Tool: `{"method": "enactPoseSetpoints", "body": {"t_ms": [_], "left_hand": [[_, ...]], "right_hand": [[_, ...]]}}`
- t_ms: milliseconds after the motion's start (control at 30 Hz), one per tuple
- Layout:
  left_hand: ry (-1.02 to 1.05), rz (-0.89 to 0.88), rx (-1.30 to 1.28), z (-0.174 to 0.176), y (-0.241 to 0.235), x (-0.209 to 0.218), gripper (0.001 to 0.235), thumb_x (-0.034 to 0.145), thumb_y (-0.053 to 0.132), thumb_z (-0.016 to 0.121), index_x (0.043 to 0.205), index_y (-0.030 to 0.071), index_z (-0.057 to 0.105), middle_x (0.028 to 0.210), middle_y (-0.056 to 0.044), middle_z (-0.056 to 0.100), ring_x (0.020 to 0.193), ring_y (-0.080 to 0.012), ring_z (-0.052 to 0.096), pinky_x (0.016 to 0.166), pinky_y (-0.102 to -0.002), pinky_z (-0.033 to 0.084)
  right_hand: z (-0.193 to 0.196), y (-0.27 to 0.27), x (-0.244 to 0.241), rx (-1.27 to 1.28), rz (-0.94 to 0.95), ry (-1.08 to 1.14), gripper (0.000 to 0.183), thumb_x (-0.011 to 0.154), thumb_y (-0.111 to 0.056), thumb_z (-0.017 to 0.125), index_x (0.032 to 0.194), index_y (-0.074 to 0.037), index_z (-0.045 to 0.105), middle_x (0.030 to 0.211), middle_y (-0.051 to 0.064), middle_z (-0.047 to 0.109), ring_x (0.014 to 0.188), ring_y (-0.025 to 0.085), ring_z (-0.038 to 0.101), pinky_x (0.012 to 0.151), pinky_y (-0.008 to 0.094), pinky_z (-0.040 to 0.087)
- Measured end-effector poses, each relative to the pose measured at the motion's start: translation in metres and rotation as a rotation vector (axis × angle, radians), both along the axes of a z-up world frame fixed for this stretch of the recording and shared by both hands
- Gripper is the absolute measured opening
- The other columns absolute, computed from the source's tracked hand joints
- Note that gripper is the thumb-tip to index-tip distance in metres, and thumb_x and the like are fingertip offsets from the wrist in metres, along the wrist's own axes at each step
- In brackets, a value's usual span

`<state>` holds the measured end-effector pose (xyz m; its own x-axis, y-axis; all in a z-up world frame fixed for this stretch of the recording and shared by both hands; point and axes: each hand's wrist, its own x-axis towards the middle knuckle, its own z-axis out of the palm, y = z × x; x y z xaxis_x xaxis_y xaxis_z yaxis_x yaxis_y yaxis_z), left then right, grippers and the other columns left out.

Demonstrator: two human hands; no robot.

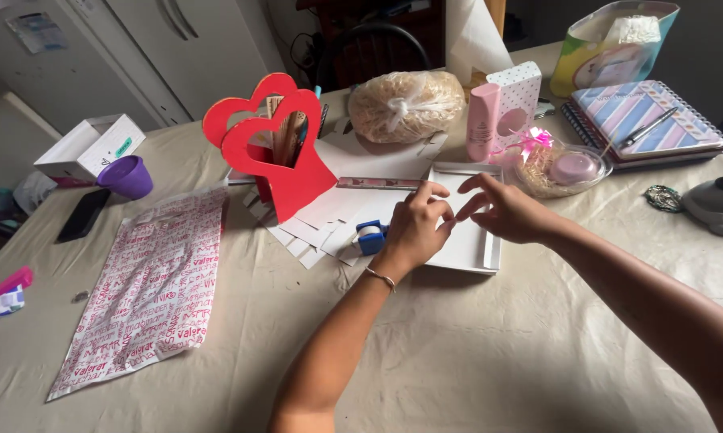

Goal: Assembling a white cardboard box by folding edges and securing them with tape

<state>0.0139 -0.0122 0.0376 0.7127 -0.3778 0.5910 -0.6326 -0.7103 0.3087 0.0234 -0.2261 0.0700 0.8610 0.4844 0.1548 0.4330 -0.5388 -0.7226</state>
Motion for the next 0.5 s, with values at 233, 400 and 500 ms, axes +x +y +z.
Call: {"method": "enactPoseSetpoints", "body": {"t_ms": [233, 400, 500], "left_hand": [[0.277, -0.159, -0.125, -0.059, -0.017, -0.016, 0.008, 0.09, 0.019, 0.067, 0.089, 0.012, 0.063, 0.089, -0.008, 0.065, 0.089, -0.0328, 0.073, 0.078, -0.044, 0.059], [0.412, -0.315, 0.177, -0.097, 0.0, -0.049, 0.012, 0.1, 0.023, 0.059, 0.098, 0.012, 0.056, 0.099, -0.016, 0.071, 0.111, -0.041, 0.069, 0.098, -0.055, 0.053], [0.344, -0.299, 0.331, -0.097, 0.004, -0.06, 0.014, 0.104, 0.028, 0.054, 0.104, 0.014, 0.051, 0.115, -0.015, 0.069, 0.133, -0.0368, 0.058, 0.111, -0.055, 0.046]], "right_hand": [[-0.077, -0.044, 0.05, -0.171, -0.474, -0.065, 0.048, 0.078, -0.037, 0.085, 0.11, -0.01, 0.063, 0.108, 0.011, 0.076, 0.108, 0.037, 0.071, 0.091, 0.053, 0.056], [-0.115, -0.063, 0.056, -0.005, -0.452, 0.384, 0.044, 0.084, -0.039, 0.075, 0.072, 0.003, 0.076, 0.054, 0.021, 0.066, 0.043, 0.029, 0.064, 0.037, 0.033, 0.051], [-0.092, -0.053, 0.036, 0.311, -0.461, 0.57, 0.048, 0.089, -0.021, 0.077, 0.116, 0.016, 0.065, 0.084, 0.022, 0.068, 0.061, 0.022, 0.06, 0.042, 0.023, 0.042]]}}
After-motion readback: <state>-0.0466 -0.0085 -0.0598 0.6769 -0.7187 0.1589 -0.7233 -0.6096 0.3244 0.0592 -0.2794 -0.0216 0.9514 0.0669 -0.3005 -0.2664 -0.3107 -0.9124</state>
